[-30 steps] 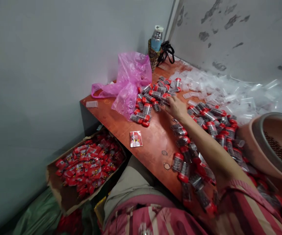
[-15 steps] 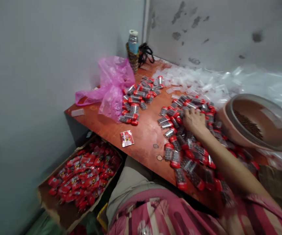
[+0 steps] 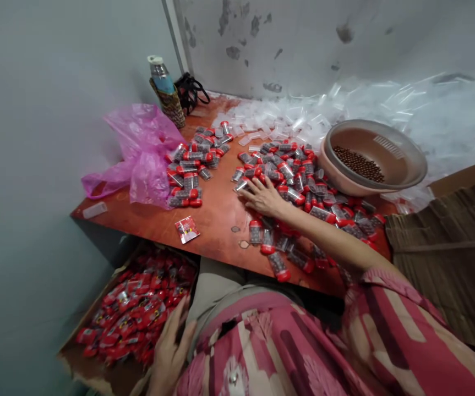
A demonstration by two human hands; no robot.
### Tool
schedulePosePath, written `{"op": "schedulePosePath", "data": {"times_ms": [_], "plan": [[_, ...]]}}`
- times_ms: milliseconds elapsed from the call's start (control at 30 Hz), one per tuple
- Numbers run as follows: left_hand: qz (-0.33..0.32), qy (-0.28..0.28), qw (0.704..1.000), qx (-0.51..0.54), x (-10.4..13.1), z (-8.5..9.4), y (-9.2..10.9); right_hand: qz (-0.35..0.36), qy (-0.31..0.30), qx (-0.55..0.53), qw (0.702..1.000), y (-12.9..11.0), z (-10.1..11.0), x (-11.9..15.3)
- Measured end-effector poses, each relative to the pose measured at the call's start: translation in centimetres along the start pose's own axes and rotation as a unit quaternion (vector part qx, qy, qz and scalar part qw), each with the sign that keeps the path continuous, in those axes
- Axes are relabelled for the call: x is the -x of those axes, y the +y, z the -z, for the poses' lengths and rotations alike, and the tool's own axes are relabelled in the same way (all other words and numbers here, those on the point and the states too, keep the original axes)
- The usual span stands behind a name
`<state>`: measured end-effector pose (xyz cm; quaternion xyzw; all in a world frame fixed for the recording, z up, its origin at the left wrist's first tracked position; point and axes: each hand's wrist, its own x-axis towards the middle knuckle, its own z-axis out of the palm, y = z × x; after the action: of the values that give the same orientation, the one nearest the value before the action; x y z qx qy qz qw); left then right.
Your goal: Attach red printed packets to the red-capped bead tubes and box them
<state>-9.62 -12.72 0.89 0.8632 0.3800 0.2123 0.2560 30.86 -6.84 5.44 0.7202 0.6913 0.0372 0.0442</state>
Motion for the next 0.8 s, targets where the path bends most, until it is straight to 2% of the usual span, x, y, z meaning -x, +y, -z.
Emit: {"op": "schedulePosePath", "data": {"times_ms": [100, 200, 267, 367, 433, 533, 667, 800], "plan": [[-0.100, -0.045, 0.994, -0.017, -3.2, -2.4, 1.6, -0.053, 0.017, -0.061, 0.997, 1.0, 1.3, 3.7], [-0.218, -0.091, 0.970, -0.059, -8.8, -5.6, 4.6, -0.036, 0.030, -0.113, 0.993, -1.2, 2.4, 9.6], [-0.216, -0.105, 0.966, -0.094, -12.6, -7.6, 6.3, 0.015, 0.044, -0.089, 0.995, -3.8, 2.1, 13.7], [-0.153, -0.093, 0.977, -0.116, -17.3, -9.8, 7.6, 0.099, 0.050, -0.054, 0.992, -6.9, -0.1, 17.7], [-0.133, -0.101, 0.979, -0.116, -19.2, -10.8, 7.9, 0.088, 0.060, -0.028, 0.994, -7.1, -1.8, 18.6], [-0.133, -0.136, 0.976, -0.103, -20.8, -11.8, 8.6, 0.058, 0.086, -0.005, 0.995, -5.1, -3.7, 18.4], [-0.112, -0.137, 0.981, -0.077, -21.6, -13.2, 10.4, 0.026, 0.118, -0.019, 0.993, -1.7, -4.6, 17.8], [-0.111, -0.122, 0.985, -0.045, -21.7, -13.4, 11.4, 0.002, 0.147, -0.031, 0.989, -0.5, -5.0, 18.2]]}}
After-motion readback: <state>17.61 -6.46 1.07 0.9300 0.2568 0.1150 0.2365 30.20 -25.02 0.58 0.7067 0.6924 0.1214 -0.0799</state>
